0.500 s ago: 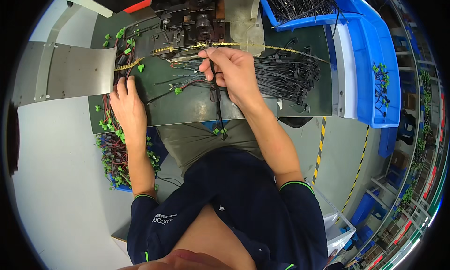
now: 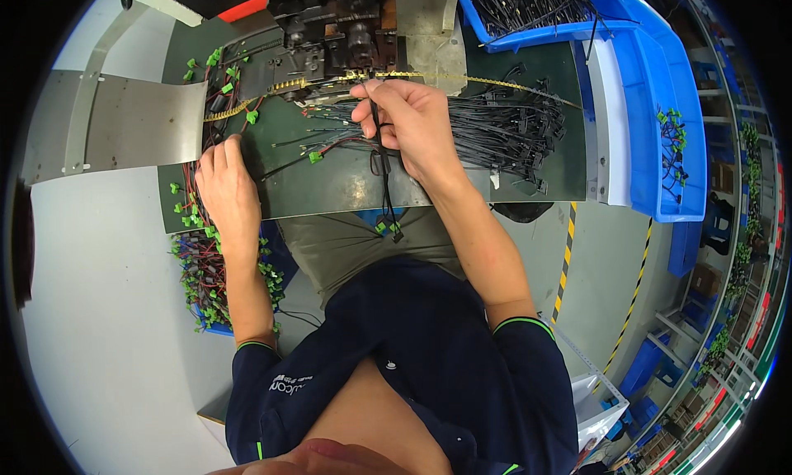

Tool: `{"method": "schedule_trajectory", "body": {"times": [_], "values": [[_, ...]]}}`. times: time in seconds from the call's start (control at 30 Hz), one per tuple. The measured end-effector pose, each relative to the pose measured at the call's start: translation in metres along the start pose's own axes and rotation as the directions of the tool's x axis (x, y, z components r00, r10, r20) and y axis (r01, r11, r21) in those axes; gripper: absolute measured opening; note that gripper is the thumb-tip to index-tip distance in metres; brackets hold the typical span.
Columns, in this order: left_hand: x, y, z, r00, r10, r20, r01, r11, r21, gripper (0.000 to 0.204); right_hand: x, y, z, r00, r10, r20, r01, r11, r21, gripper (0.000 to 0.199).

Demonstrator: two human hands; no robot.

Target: The person assembles and processes electrical wire harnesses by hand at a production workstation, working with wires and connectors from bins.

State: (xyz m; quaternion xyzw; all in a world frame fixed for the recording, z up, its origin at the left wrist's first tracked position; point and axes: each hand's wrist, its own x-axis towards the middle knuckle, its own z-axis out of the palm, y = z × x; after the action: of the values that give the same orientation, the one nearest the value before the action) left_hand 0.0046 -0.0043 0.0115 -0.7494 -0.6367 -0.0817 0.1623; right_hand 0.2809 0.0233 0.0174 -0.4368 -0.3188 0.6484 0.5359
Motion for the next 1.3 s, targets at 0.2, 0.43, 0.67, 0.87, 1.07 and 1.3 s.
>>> {"method": "schedule_trajectory", "body": {"times": [0.2, 0.43, 0.67, 0.87, 1.07, 1.3], "values": [[-0.002, -0.004, -0.018, 0.996, -0.009, 0.089, 0.015, 0.998, -0.068, 0.022, -0.006, -0.006, -0.001, 0.999, 0.002, 0.043, 0.000, 0.999, -0.049, 0.027], [-0.007, -0.019, -0.043, 0.992, -0.103, -0.078, 0.033, 0.784, -0.620, 0.020, -0.070, -0.029, -0.024, 0.975, 0.063, 0.211, -0.026, 0.985, -0.170, 0.031], [-0.015, -0.061, -0.048, 0.884, -0.462, -0.066, -0.107, -0.063, -0.992, 0.030, -0.146, -0.077, -0.079, 0.974, -0.191, 0.119, 0.201, 0.977, -0.072, 0.030], [-0.018, -0.064, -0.047, 0.903, -0.423, -0.074, -0.082, -0.001, -0.997, 0.024, -0.224, -0.212, -0.122, 0.823, -0.564, -0.073, 0.453, 0.728, -0.516, 0.033], [-0.014, -0.069, -0.059, 0.847, -0.530, -0.045, -0.052, 0.001, -0.999, 0.034, -0.253, -0.371, -0.160, 0.409, -0.899, -0.156, 0.186, 0.250, -0.950, 0.033], [-0.024, -0.051, -0.091, 0.909, -0.250, -0.333, -0.300, 0.160, -0.940, 0.035, -0.164, -0.319, -0.192, 0.833, -0.544, 0.102, -0.076, -0.295, -0.952, 0.030]]}}
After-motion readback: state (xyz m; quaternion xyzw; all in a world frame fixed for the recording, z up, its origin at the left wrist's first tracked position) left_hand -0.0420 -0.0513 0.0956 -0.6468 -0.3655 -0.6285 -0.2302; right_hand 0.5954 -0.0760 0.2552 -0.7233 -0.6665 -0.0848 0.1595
